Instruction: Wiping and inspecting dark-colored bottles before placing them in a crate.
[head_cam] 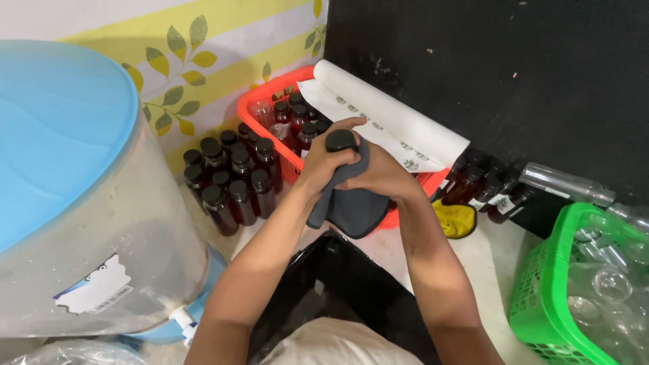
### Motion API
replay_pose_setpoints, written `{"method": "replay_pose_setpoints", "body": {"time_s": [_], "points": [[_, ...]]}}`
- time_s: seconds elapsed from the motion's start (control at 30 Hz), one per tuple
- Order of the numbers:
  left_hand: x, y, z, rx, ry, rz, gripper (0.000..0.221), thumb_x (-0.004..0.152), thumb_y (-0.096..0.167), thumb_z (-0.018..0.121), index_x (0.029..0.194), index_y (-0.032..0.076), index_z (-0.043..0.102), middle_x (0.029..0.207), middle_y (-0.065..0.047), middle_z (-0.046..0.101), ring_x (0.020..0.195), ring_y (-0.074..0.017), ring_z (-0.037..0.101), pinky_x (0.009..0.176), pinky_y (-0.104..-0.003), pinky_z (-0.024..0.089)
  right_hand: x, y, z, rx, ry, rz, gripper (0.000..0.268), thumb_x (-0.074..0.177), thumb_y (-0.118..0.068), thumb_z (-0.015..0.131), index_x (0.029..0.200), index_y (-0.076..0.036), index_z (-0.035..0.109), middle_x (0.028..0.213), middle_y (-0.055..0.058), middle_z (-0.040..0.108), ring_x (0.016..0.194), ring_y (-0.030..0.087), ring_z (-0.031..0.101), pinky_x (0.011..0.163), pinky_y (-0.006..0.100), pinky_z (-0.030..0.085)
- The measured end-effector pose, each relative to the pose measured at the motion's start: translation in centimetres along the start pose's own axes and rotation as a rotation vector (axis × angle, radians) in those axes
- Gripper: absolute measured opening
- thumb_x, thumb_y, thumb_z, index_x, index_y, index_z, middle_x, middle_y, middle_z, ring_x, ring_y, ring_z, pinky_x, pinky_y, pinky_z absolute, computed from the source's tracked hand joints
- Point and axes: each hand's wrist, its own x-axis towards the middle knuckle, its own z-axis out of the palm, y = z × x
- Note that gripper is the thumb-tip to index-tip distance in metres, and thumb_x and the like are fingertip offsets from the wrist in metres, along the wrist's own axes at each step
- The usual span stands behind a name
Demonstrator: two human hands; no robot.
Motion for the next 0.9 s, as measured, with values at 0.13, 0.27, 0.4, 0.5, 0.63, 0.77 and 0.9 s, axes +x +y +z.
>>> {"method": "replay_pose_setpoints", "body": {"time_s": [0.13,0.27,0.4,0.5,0.63,0.77,0.9], "points": [[0.5,0.7,-0.2,-0.069,0.055,0.031,0.028,0.055,0.011,0.069,0.082,0.007,0.066,0.100,-0.011,0.064,0.094,-0.0228,0.057,0.083,-0.030,0.039,1.2,7.7,0.5,0.271,-0.104,0.042,0.061,0.057,-0.013,0.085,0.113,-0.007,0.062,0.116,0.011,0.065,0.108,0.026,0.058,0.092,0.043,0.050],[1.5,0.7,-1.5,-0.129,0.089,0.024,0.022,0.058,0.012,0.065,0.078,0.003,0.061,0.117,-0.017,0.059,0.112,-0.0312,0.051,0.094,-0.035,0.034,0.2,14.4,1.3,0.420,-0.182,0.117,0.060,0.064,-0.004,0.083,0.120,-0.003,0.060,0.122,0.015,0.061,0.111,0.028,0.057,0.094,0.045,0.048],[1.4,0.6,-1.8,-0.087,0.089,0.024,0.024,0.056,0.014,0.065,0.078,0.005,0.062,0.114,-0.017,0.059,0.105,-0.0283,0.052,0.090,-0.031,0.033,-1.9,8.8,2.1,0.098,-0.116,0.165,0.056,0.061,-0.019,0.087,0.109,-0.001,0.065,0.106,0.014,0.069,0.101,0.031,0.061,0.087,0.044,0.051],[1.3,0.2,-1.5,-0.057,0.068,0.031,0.026,0.056,0.016,0.066,0.079,0.006,0.063,0.116,-0.016,0.058,0.104,-0.0266,0.051,0.086,-0.029,0.032,-2.4,6.2,2.3,-0.136,0.011,0.151,0.077,0.054,-0.029,0.092,0.115,0.002,0.057,0.105,0.022,0.065,0.103,0.038,0.060,0.090,0.049,0.050],[1.1,0.0,-0.7,-0.019,0.031,0.039,0.030,0.054,0.016,0.070,0.080,0.004,0.063,0.118,-0.015,0.057,0.101,-0.0266,0.051,0.085,-0.029,0.033,-2.0,3.3,1.9,-0.265,0.113,0.064,0.094,0.046,-0.037,0.096,0.121,-0.004,0.050,0.111,0.018,0.060,0.108,0.040,0.057,0.095,0.050,0.044],[1.7,-1.7,-1.3,-0.012,-0.060,0.009,0.032,0.055,0.013,0.072,0.085,0.004,0.066,0.127,-0.016,0.053,0.110,-0.0277,0.048,0.092,-0.031,0.033,-0.3,1.2,1.6,-0.278,0.213,0.054,0.097,0.047,-0.039,0.092,0.123,-0.002,0.045,0.114,0.022,0.057,0.113,0.042,0.054,0.095,0.050,0.045],[1.7,-3.4,-1.7,-0.089,-0.088,-0.044,0.030,0.062,0.012,0.070,0.091,0.005,0.064,0.131,-0.019,0.050,0.120,-0.0311,0.045,0.103,-0.036,0.032,1.1,-0.2,1.4,-0.235,0.122,0.029,0.083,0.049,-0.026,0.089,0.118,-0.001,0.050,0.115,0.019,0.057,0.114,0.036,0.055,0.095,0.045,0.046]]}}
